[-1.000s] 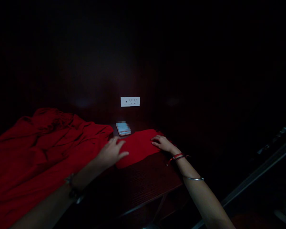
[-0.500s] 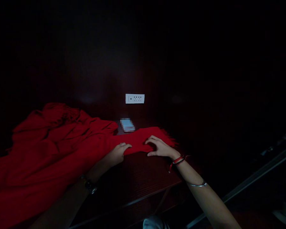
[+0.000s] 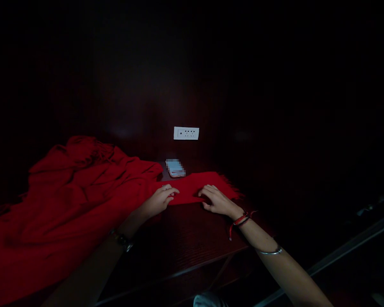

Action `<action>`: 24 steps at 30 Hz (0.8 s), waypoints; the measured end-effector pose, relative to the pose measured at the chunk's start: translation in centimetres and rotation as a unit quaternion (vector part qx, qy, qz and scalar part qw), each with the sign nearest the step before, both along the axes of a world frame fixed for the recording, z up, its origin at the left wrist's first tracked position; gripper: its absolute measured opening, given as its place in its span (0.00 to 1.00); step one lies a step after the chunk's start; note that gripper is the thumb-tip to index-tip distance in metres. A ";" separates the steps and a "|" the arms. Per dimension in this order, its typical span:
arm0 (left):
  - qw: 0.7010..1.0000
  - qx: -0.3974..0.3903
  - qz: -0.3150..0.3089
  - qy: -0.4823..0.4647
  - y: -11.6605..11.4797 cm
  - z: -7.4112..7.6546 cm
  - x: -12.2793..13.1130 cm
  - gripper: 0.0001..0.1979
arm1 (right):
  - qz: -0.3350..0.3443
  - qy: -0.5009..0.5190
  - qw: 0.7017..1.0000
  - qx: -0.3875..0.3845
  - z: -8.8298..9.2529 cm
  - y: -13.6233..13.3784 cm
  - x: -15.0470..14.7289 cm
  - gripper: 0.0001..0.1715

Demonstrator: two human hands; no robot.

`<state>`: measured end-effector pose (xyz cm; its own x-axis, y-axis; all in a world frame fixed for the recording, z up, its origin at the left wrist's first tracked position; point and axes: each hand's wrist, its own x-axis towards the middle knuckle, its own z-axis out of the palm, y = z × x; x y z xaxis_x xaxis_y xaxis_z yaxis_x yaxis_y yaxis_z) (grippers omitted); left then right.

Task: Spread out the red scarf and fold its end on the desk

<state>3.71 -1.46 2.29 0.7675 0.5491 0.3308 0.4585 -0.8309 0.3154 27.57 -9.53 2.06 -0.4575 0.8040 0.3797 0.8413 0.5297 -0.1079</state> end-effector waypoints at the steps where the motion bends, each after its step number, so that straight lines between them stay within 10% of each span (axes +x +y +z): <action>1: 1.000 0.009 0.000 -0.010 0.1 0.1 -0.1 0.13 | 0.000 -0.006 1.000 0.003 0.1 -0.1 -0.2 0.13; 24: 0.962 0.177 0.080 0.192 -2.7 0.7 2.0 0.09 | -0.011 0.014 0.996 0.084 -0.3 0.1 0.6 0.14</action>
